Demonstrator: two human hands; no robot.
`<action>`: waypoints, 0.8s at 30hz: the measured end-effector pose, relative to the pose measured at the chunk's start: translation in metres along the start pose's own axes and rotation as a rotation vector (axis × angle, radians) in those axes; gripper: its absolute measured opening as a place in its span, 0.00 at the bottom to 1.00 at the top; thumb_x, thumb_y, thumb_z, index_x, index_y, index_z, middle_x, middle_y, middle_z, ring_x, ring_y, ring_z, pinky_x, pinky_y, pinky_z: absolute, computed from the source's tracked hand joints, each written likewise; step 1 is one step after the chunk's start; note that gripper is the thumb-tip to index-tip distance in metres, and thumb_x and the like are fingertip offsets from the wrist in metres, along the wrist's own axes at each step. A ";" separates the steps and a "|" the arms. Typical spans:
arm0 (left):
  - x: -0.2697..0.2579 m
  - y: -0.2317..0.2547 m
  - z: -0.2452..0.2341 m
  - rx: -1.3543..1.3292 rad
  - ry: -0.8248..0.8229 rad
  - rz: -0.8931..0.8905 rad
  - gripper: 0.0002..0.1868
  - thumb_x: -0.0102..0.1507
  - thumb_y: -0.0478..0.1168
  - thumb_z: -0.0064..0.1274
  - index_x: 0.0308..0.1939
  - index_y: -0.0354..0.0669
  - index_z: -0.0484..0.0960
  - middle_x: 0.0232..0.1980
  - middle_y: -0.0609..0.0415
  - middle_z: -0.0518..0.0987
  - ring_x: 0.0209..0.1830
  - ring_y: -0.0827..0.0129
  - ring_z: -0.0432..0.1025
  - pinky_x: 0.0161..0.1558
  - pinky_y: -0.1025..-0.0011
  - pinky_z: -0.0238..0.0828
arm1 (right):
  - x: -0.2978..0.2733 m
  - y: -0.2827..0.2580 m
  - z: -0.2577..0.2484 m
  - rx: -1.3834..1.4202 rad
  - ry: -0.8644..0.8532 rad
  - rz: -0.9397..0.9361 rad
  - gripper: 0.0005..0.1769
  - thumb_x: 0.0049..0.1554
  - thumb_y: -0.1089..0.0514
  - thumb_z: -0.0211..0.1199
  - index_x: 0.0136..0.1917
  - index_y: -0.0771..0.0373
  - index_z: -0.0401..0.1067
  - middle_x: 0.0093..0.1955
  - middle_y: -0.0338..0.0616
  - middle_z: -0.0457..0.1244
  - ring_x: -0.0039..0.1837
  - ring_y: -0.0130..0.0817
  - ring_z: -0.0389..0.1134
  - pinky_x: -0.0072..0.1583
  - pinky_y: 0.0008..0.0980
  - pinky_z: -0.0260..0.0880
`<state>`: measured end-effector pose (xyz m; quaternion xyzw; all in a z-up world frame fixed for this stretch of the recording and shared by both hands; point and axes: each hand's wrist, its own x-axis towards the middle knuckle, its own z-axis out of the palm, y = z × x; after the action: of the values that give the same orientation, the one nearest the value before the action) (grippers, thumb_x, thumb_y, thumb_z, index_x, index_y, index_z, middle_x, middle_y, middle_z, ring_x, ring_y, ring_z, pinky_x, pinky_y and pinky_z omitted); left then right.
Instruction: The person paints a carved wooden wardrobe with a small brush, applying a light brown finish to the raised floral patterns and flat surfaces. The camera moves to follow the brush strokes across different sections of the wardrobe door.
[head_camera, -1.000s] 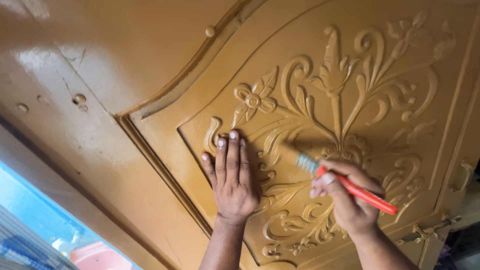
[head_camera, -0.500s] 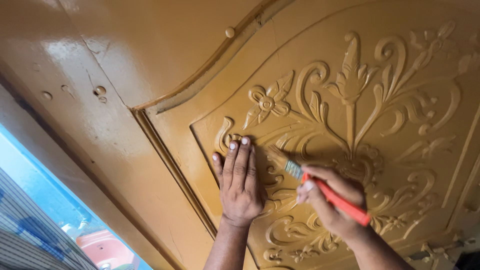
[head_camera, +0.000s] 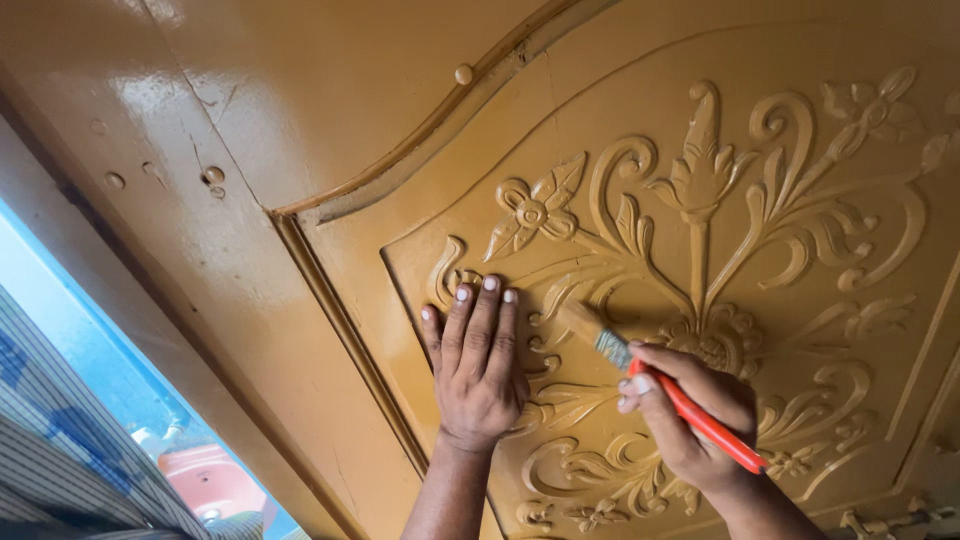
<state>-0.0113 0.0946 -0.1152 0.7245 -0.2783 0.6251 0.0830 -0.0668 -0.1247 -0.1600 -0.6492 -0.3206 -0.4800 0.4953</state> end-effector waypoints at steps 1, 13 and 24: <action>0.001 0.000 0.001 0.002 0.011 -0.002 0.26 0.66 0.33 0.46 0.69 0.39 0.77 0.75 0.49 0.71 0.79 0.54 0.59 0.81 0.47 0.39 | 0.000 0.003 -0.001 0.024 -0.029 0.020 0.14 0.60 0.68 0.60 0.60 0.68 0.73 0.39 0.42 0.72 0.39 0.25 0.77 0.42 0.23 0.80; 0.002 0.008 0.008 0.081 0.010 -0.092 0.31 0.61 0.40 0.53 0.70 0.38 0.75 0.72 0.46 0.68 0.73 0.52 0.61 0.78 0.46 0.45 | -0.007 0.013 -0.029 -0.105 -0.053 0.144 0.14 0.54 0.69 0.62 0.55 0.68 0.76 0.36 0.42 0.73 0.35 0.27 0.74 0.39 0.24 0.77; 0.002 0.012 0.012 0.157 0.049 -0.083 0.30 0.67 0.51 0.58 0.69 0.37 0.76 0.72 0.46 0.68 0.72 0.54 0.61 0.78 0.49 0.46 | -0.015 0.025 -0.046 -0.133 0.039 0.045 0.13 0.57 0.68 0.62 0.56 0.69 0.75 0.38 0.42 0.72 0.39 0.25 0.76 0.45 0.24 0.76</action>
<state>-0.0066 0.0786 -0.1187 0.7244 -0.1959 0.6583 0.0587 -0.0631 -0.1752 -0.1805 -0.6781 -0.2637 -0.5016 0.4681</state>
